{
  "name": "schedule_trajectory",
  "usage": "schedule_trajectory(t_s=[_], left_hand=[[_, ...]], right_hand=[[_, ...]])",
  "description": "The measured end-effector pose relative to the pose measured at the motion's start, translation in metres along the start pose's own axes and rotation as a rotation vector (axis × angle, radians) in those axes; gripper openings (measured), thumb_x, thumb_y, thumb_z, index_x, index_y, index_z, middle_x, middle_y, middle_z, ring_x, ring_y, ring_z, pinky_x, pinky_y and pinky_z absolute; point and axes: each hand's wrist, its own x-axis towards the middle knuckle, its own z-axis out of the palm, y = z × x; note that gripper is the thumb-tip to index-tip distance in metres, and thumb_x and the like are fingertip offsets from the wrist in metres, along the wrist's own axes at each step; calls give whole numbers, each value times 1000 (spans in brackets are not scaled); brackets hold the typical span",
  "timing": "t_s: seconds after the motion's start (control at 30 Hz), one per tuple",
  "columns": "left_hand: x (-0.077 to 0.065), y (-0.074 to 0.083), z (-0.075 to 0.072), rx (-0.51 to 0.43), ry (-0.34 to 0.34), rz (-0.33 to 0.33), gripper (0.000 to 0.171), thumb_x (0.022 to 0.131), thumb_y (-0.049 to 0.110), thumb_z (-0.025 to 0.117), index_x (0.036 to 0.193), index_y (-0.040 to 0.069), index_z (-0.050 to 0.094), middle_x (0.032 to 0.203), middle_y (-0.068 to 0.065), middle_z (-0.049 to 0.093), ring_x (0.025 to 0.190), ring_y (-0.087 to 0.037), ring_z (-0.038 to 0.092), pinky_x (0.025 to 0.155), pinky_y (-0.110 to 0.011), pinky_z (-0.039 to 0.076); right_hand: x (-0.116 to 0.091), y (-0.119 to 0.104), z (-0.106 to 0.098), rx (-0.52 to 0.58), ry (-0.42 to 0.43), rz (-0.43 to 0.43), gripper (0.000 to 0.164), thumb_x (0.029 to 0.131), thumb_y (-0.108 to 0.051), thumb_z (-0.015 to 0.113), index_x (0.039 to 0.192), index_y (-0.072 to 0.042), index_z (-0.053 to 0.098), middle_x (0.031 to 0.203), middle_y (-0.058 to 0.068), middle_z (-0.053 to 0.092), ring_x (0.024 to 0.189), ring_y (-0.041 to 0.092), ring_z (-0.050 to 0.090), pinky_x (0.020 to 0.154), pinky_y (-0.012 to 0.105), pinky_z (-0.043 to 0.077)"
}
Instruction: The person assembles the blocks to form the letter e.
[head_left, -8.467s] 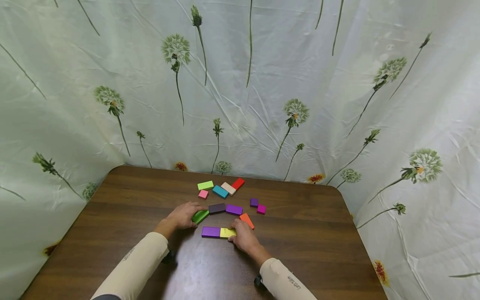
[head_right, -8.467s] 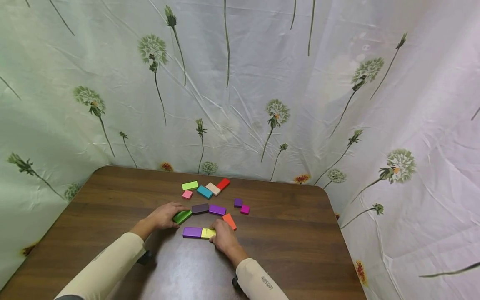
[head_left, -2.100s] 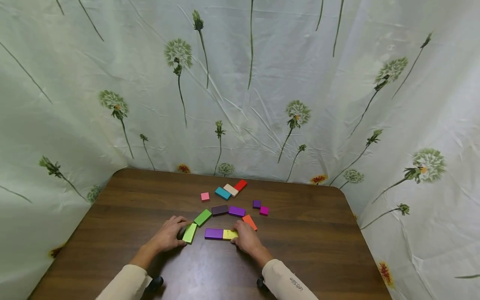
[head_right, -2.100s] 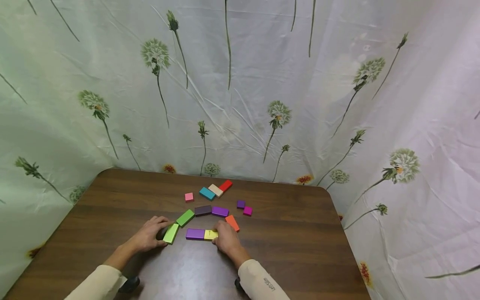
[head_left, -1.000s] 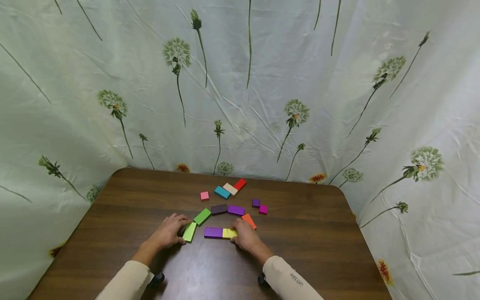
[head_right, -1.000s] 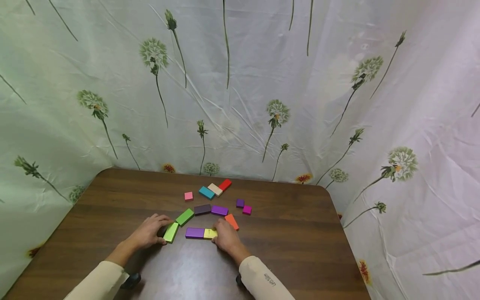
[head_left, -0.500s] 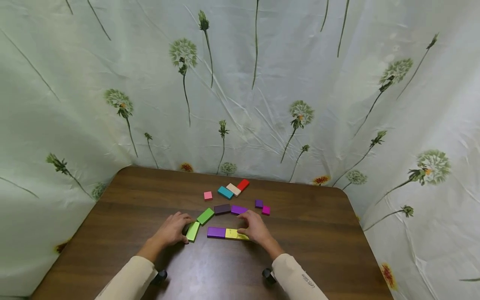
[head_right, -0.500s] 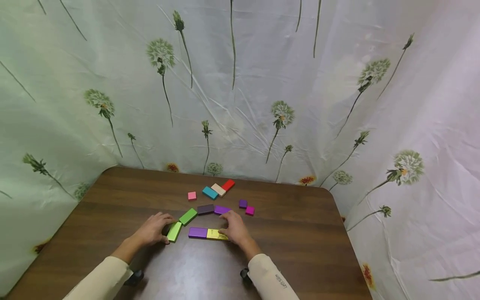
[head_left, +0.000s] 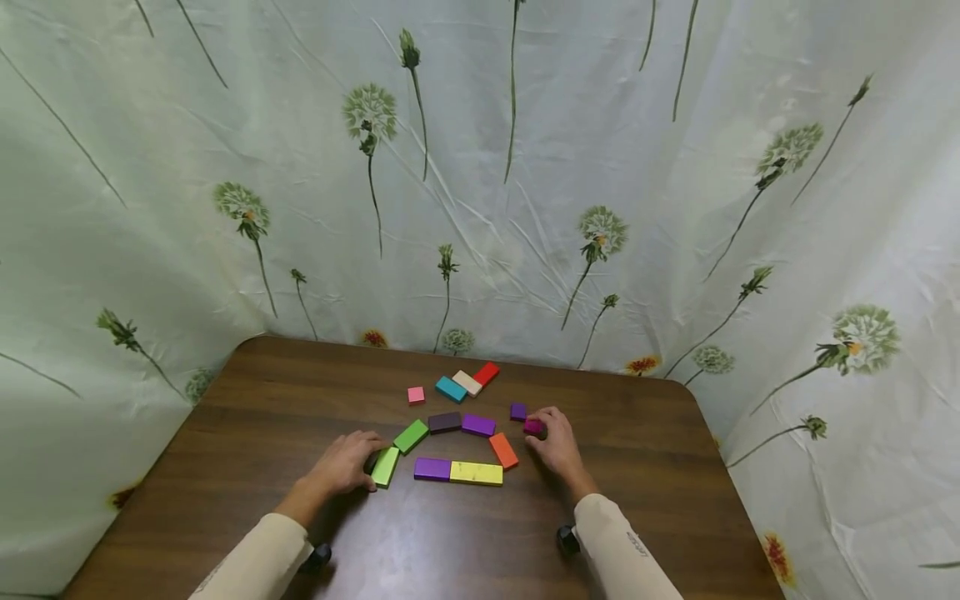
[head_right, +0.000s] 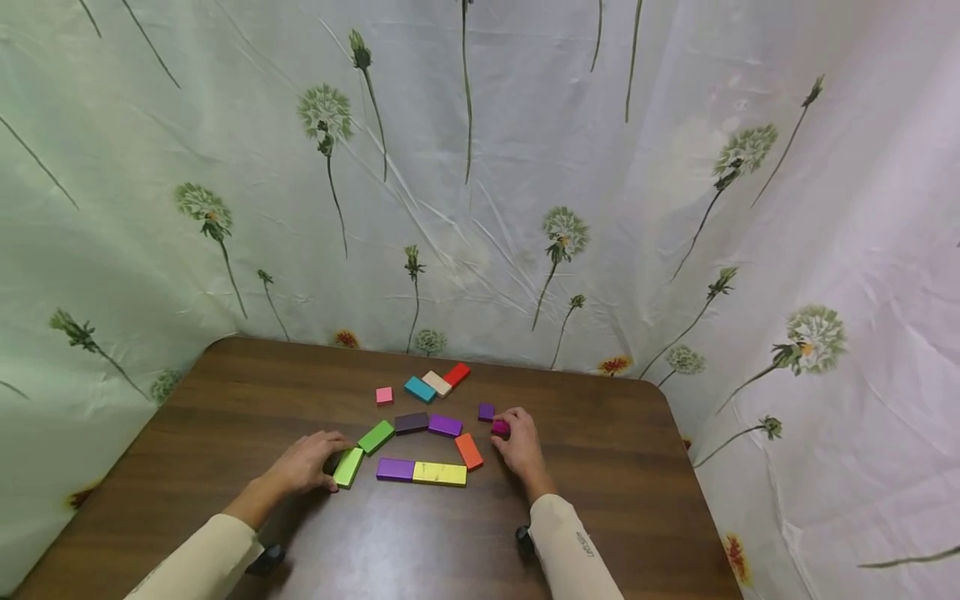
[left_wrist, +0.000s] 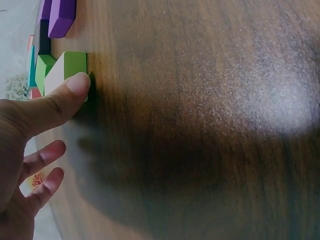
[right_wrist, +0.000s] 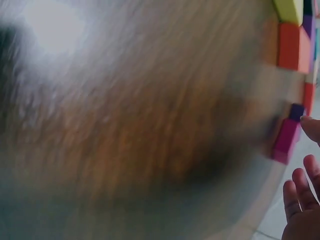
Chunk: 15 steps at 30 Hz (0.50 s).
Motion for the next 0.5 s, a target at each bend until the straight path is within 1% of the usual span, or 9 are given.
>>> schedule_trajectory(t_s=[0.2, 0.37, 0.5], left_hand=[[1, -2, 3, 34, -15, 11, 61, 61, 21, 89, 114, 3, 66, 114, -13, 63, 106, -35, 55, 89, -54, 42], [0, -3, 3, 36, -4, -3, 62, 60, 21, 89, 114, 4, 66, 114, -13, 63, 106, -34, 55, 89, -54, 42], [0, -4, 1, 37, -2, -5, 61, 60, 22, 89, 114, 4, 67, 113, -12, 64, 104, -33, 55, 88, -53, 43]], right_hand=[[0, 12, -1, 19, -13, 73, 37, 78, 2, 76, 113, 3, 65, 112, 18, 54, 108, 37, 54, 95, 51, 42], [5, 15, 3, 10, -47, 84, 39, 80, 0, 74, 117, 6, 62, 115, 21, 55, 111, 39, 54, 98, 52, 40], [8, 16, 7, 7, -36, 78, 35, 82, 1, 72, 116, 7, 63, 113, 21, 58, 110, 38, 55, 97, 50, 41]])
